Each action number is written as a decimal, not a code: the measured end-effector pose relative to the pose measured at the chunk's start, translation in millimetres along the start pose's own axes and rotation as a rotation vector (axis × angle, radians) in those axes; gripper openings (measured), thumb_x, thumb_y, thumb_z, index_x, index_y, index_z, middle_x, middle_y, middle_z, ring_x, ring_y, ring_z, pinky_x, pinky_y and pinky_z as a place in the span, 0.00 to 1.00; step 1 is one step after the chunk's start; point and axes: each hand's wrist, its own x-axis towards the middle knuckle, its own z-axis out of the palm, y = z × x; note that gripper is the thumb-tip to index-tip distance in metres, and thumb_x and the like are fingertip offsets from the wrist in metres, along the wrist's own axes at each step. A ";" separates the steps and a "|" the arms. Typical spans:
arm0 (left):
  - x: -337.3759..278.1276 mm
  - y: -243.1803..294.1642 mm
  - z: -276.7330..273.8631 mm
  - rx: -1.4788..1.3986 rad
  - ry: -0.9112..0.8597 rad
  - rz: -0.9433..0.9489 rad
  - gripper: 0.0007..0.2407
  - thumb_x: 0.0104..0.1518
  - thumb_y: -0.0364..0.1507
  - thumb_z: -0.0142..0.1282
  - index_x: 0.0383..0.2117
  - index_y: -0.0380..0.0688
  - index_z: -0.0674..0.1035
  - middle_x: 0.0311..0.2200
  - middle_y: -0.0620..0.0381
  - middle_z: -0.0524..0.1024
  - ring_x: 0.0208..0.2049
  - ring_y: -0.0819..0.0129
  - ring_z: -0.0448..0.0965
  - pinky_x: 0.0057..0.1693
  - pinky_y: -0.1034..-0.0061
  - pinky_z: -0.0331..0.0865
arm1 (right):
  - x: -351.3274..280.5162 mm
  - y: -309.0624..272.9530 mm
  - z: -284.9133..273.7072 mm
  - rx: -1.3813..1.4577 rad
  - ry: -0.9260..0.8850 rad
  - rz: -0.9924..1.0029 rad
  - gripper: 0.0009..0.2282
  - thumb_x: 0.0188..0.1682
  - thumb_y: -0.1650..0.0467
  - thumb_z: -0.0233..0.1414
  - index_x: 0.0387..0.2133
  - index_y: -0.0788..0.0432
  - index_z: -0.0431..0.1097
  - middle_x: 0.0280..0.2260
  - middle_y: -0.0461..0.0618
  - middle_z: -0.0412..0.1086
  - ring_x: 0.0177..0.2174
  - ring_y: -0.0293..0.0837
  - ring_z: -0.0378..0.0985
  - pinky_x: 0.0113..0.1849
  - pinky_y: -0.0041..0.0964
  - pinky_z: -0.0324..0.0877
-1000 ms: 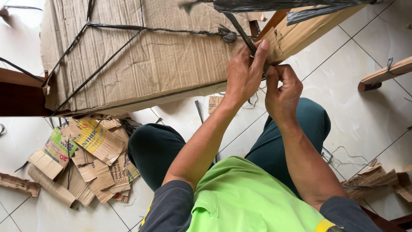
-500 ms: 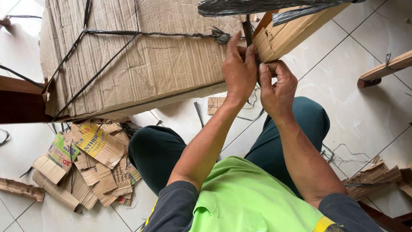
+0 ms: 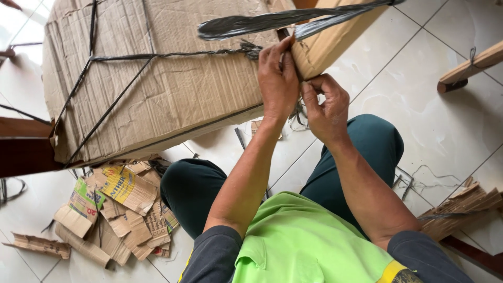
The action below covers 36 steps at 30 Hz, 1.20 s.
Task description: Wrapping chair legs with protective cardboard and securing them with plastic ties.
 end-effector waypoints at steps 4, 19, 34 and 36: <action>7.8 -13.3 2.9 0.015 -0.002 0.113 0.12 0.65 0.26 0.47 0.51 0.43 0.78 0.49 0.53 0.78 0.53 0.61 0.79 0.59 0.68 0.74 | -0.6 5.7 -4.0 0.016 0.009 0.022 0.07 0.58 0.70 0.50 0.31 0.61 0.67 0.29 0.48 0.70 0.27 0.42 0.72 0.31 0.39 0.68; 13.7 -10.5 2.0 0.026 -0.098 0.114 0.16 0.60 0.22 0.39 0.50 0.54 0.75 0.35 0.57 0.80 0.36 0.66 0.77 0.42 0.68 0.70 | 68.9 70.3 -28.6 -0.242 -0.086 -0.033 0.31 0.53 0.78 0.59 0.67 0.52 0.52 0.65 0.59 0.48 0.59 0.69 0.67 0.52 0.59 0.81; -25.6 -1.1 3.1 0.174 0.074 0.091 0.15 0.69 0.29 0.44 0.59 0.46 0.74 0.57 0.51 0.74 0.60 0.57 0.75 0.65 0.63 0.72 | 13.3 23.3 -32.5 -0.104 -0.141 0.248 0.09 0.63 0.68 0.47 0.35 0.59 0.69 0.19 0.43 0.61 0.22 0.37 0.60 0.26 0.37 0.59; -29.3 6.9 0.7 0.100 0.065 0.023 0.15 0.68 0.29 0.45 0.59 0.48 0.74 0.55 0.51 0.75 0.57 0.57 0.77 0.60 0.64 0.74 | 9.1 6.3 -29.9 0.072 -0.112 0.333 0.05 0.59 0.71 0.51 0.41 0.61 0.68 0.26 0.44 0.67 0.26 0.35 0.64 0.30 0.34 0.64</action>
